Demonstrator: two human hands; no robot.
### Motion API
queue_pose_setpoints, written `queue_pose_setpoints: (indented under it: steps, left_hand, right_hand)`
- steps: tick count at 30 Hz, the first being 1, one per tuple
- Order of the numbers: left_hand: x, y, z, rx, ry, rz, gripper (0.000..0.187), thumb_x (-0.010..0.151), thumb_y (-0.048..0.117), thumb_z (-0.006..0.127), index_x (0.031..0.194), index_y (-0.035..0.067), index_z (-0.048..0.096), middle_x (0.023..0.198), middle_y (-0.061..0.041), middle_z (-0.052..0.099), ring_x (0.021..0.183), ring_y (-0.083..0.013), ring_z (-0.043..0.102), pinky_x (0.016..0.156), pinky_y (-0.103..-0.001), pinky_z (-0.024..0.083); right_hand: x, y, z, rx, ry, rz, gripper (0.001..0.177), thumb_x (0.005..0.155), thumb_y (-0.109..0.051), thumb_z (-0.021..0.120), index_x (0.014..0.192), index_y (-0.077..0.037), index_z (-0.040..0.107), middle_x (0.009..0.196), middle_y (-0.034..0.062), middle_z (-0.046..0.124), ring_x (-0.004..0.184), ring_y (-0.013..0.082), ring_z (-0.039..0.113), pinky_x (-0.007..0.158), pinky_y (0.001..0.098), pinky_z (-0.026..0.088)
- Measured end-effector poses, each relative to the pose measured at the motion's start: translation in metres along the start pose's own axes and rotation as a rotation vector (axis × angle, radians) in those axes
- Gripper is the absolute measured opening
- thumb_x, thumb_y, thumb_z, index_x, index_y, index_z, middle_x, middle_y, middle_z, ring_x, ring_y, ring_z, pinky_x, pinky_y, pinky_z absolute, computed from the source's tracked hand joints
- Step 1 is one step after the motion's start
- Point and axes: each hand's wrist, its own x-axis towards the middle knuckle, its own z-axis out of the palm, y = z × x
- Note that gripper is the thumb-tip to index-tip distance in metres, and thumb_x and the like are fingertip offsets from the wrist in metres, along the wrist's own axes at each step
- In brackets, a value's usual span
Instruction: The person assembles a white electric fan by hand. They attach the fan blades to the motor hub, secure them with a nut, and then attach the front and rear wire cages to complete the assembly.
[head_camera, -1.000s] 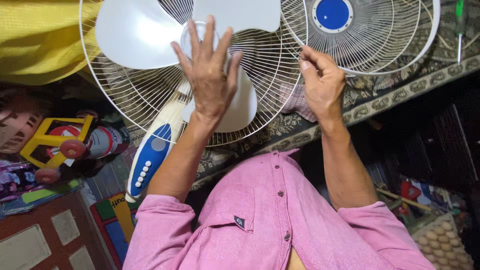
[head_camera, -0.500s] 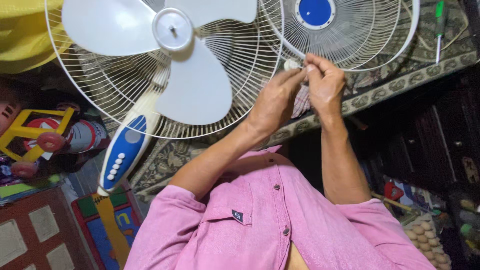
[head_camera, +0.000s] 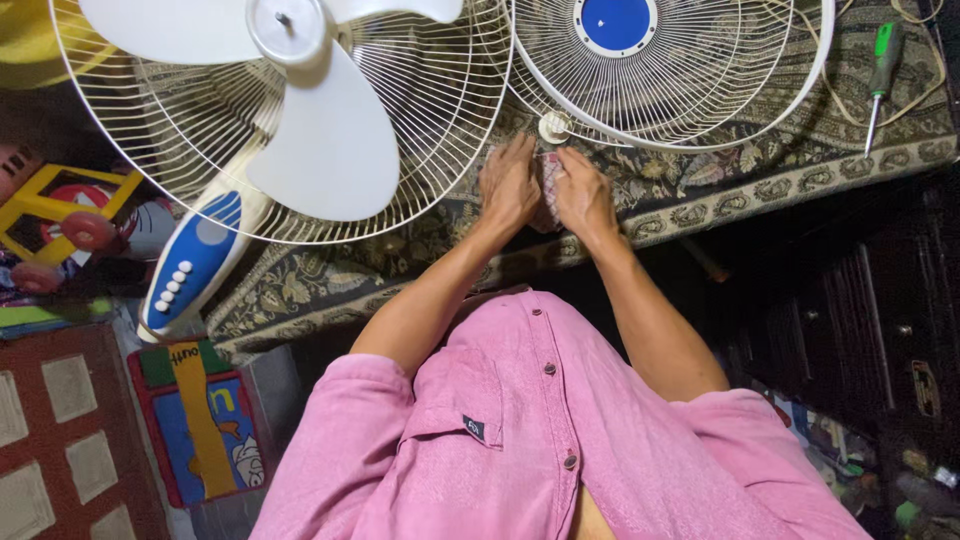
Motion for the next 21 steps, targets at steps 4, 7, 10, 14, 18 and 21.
queue_pose_setpoints:
  steps: [4,7,10,14,18,21]
  left_hand:
    - [0.013,0.005,0.009,0.153,-0.076,-0.045,0.068,0.08,0.009,0.06,0.146,0.007,0.047,0.16,-0.018,0.034,0.149,-0.0463,0.019,0.118,-0.067,0.016]
    - [0.02,0.011,0.01,0.168,-0.108,-0.096,0.065,0.084,0.015,0.062,0.146,0.009,0.045,0.161,-0.017,0.029,0.149,-0.0479,0.013,0.117,-0.072,0.01]
    - [0.022,0.016,0.011,0.188,-0.109,-0.123,0.066,0.084,0.012,0.061,0.148,0.013,0.046,0.162,-0.02,0.027,0.15,-0.0493,0.011,0.117,-0.074,0.007]
    - [0.03,0.019,0.014,0.204,-0.124,-0.171,0.064,0.086,0.012,0.06,0.148,0.02,0.049,0.164,-0.024,0.021,0.152,-0.0516,0.005,0.117,-0.076,0.003]
    - [0.039,0.022,0.013,0.221,-0.188,-0.246,0.068,0.085,0.02,0.064,0.15,0.025,0.045,0.164,-0.024,0.013,0.151,-0.0506,-0.002,0.115,-0.076,0.0]
    - [0.041,0.025,0.01,0.217,-0.232,-0.288,0.068,0.085,0.025,0.065,0.149,0.029,0.044,0.165,-0.023,0.009,0.151,-0.0496,-0.005,0.115,-0.076,0.0]
  right_hand:
    - [0.008,0.012,0.011,-0.09,-0.08,-0.031,0.045,0.1,-0.009,0.047,0.137,0.016,0.051,0.142,0.0351,0.051,0.136,0.0464,0.048,0.119,0.0488,0.034]
    - [0.017,0.027,0.017,-0.104,-0.133,-0.042,0.05,0.1,-0.01,0.046,0.142,0.016,0.044,0.144,0.0383,0.046,0.14,0.0474,0.041,0.122,0.051,0.027]
    - [0.025,0.047,0.03,-0.126,-0.165,-0.063,0.051,0.1,-0.01,0.046,0.144,0.016,0.042,0.146,0.0407,0.042,0.142,0.0498,0.037,0.122,0.0528,0.022]
    - [0.03,0.068,0.04,-0.108,-0.133,-0.173,0.051,0.098,-0.006,0.046,0.143,0.016,0.041,0.147,0.0399,0.043,0.142,0.0496,0.038,0.123,0.0531,0.02]
    - [0.036,0.066,0.037,-0.116,-0.14,-0.174,0.053,0.096,-0.004,0.047,0.146,0.014,0.042,0.144,0.0379,0.047,0.14,0.0475,0.04,0.124,0.0514,0.022]
    - [0.034,0.059,0.028,-0.07,-0.158,-0.166,0.054,0.094,-0.003,0.047,0.145,0.013,0.043,0.143,0.0352,0.05,0.139,0.0459,0.042,0.123,0.0504,0.025]
